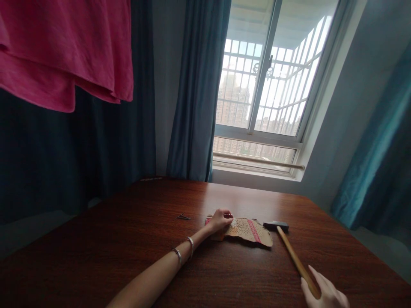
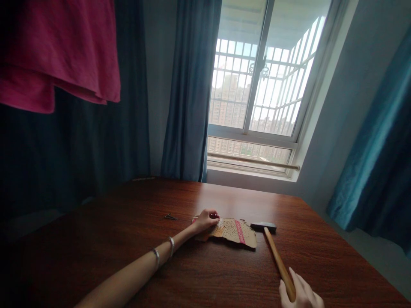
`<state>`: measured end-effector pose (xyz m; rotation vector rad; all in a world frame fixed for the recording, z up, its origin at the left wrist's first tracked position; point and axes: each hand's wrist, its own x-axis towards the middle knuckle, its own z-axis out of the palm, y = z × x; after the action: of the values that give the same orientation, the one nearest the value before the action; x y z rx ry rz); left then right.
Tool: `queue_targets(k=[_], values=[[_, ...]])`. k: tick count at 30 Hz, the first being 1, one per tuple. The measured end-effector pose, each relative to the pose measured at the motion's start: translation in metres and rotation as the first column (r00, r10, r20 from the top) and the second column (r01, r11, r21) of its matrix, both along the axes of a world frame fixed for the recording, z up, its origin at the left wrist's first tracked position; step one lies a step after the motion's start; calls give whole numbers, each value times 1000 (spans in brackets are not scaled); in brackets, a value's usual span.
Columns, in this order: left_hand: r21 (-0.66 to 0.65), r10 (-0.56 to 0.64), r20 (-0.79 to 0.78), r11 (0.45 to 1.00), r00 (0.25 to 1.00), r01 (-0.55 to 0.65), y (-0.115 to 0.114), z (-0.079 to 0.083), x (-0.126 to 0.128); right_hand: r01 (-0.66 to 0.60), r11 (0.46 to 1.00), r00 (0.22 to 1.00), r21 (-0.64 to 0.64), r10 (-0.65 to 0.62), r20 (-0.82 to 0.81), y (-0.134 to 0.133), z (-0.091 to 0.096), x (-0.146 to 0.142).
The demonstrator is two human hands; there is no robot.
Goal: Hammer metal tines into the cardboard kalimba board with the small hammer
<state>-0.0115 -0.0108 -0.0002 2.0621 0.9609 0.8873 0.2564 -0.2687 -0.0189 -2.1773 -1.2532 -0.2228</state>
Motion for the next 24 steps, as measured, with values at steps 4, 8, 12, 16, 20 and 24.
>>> queue_targets(k=[4,8,12,16,20,24], values=[[4,0,3,1000,1000,0,-2,2,0,-199,980,975,23,196,100,38,39,-49],[5,-1,0,1000,1000,1,-3,5,-1,-465,882,878,-76,470,87,94,71,-91],[-12,-4,-3,1000,1000,4,-4,6,-1,-531,837,835,-135,544,84,145,67,-105],[-7,0,4,1000,1000,0,-4,6,0,-529,842,838,-105,538,92,168,43,-107],[-23,8,3,1000,1000,-8,-3,1,1,-512,856,849,-73,517,112,168,29,-107],[0,-25,66,1000,997,25,-1,-2,2,-509,859,849,-54,512,135,165,28,-109]])
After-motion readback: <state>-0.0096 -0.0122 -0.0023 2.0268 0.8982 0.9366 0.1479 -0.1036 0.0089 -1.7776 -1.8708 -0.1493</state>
